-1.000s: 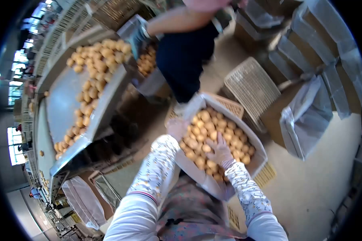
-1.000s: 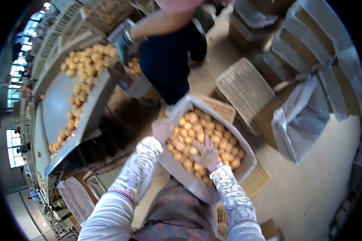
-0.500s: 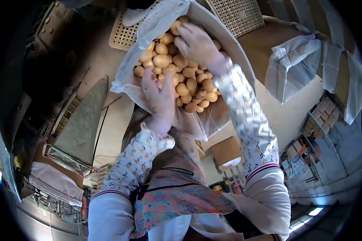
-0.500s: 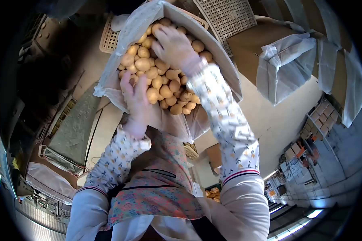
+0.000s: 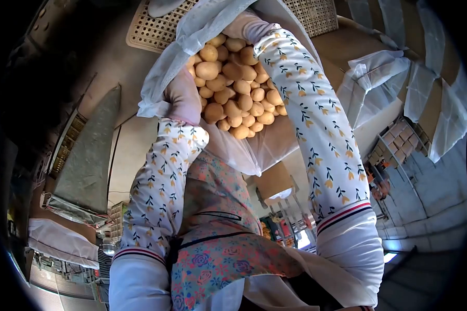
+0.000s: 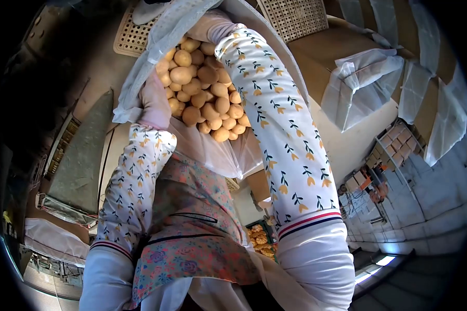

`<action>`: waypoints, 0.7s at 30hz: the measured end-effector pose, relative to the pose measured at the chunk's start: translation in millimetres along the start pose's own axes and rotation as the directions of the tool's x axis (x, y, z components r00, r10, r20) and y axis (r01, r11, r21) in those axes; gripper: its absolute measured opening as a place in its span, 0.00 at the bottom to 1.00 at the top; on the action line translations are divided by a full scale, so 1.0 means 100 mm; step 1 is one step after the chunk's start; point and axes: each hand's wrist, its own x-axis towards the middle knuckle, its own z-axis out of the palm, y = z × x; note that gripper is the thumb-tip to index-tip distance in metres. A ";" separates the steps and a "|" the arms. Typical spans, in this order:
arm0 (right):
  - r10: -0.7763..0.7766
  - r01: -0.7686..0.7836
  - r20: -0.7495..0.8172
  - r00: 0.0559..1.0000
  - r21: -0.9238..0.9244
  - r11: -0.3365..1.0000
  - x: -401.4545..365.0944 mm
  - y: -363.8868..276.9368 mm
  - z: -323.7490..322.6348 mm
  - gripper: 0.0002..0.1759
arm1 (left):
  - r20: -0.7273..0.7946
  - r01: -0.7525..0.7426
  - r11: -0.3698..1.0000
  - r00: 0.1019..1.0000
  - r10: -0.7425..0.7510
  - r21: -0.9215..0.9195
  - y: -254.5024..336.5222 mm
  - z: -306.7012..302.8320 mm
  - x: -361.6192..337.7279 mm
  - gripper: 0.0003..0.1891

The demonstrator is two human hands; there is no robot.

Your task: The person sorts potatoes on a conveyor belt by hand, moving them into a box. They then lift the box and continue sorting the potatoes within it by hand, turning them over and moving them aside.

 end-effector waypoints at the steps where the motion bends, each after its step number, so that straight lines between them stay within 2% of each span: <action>1: -0.020 0.022 0.017 1.000 -0.083 0.996 0.05 0.02 0.04 0.23 | 0.005 0.106 0.949 0.994 -0.109 -0.298 -0.01 0.01 0.02 0.22; 2: -0.034 0.036 0.021 0.999 -0.102 0.994 0.11 0.04 0.06 0.24 | 0.039 0.199 0.705 0.971 -0.236 -0.681 -0.02 0.03 0.04 0.22; 4: -0.066 0.068 0.025 0.998 -0.067 0.995 0.20 0.05 0.12 0.25 | 0.073 0.228 0.538 0.953 -0.294 -0.811 -0.05 0.02 0.05 0.24; 6: -0.098 0.098 0.027 0.995 -0.014 0.995 0.28 0.05 0.20 0.26 | 0.081 0.231 0.486 0.947 -0.310 -0.843 -0.09 0.07 0.08 0.25; 10: -0.176 0.171 0.032 0.984 0.122 0.978 0.36 0.04 0.57 0.29 | 0.131 0.284 0.456 0.932 -0.338 -0.844 -0.26 0.31 0.23 0.29; 12: -0.285 0.281 -0.012 0.958 0.226 0.933 0.42 0.12 0.85 0.30 | 0.147 0.302 0.461 0.928 -0.342 -0.834 -0.32 0.40 0.32 0.31; 13: -0.340 0.332 -0.022 0.940 0.281 0.901 0.32 0.10 0.88 0.31 | 0.163 0.364 0.508 0.904 -0.396 -0.781 -0.32 0.31 0.30 0.33; 14: -0.178 0.166 0.055 0.983 0.172 0.971 0.17 0.14 0.88 0.36 | 0.086 0.278 0.503 0.925 -0.371 -0.819 -0.23 0.30 0.22 0.33; 16: -0.101 0.002 0.365 0.926 0.263 0.965 -0.42 -0.14 0.28 0.44 | -0.069 0.097 0.487 0.948 -0.312 -0.868 0.15 0.08 0.00 0.35; 18: -0.006 -0.043 0.434 0.901 0.103 0.994 -0.44 0.13 0.65 0.43 | -0.175 0.068 0.699 0.947 -0.270 -0.712 0.31 0.07 -0.21 0.35; 19: -0.181 0.148 0.286 0.941 0.134 0.980 -0.60 0.39 0.96 0.41 | -0.127 0.111 0.710 0.954 -0.273 -0.696 0.35 0.17 -0.34 0.34; 20: -0.356 0.340 0.128 0.926 0.131 0.931 -0.79 0.63 1.10 0.39 | -0.079 0.152 0.721 0.958 -0.276 -0.676 0.39 0.27 -0.47 0.34; 21: -0.305 0.238 0.244 0.921 0.268 0.934 -1.02 0.69 1.01 0.37 | -0.057 0.145 0.747 0.969 -0.239 -0.649 0.59 0.17 -0.69 0.33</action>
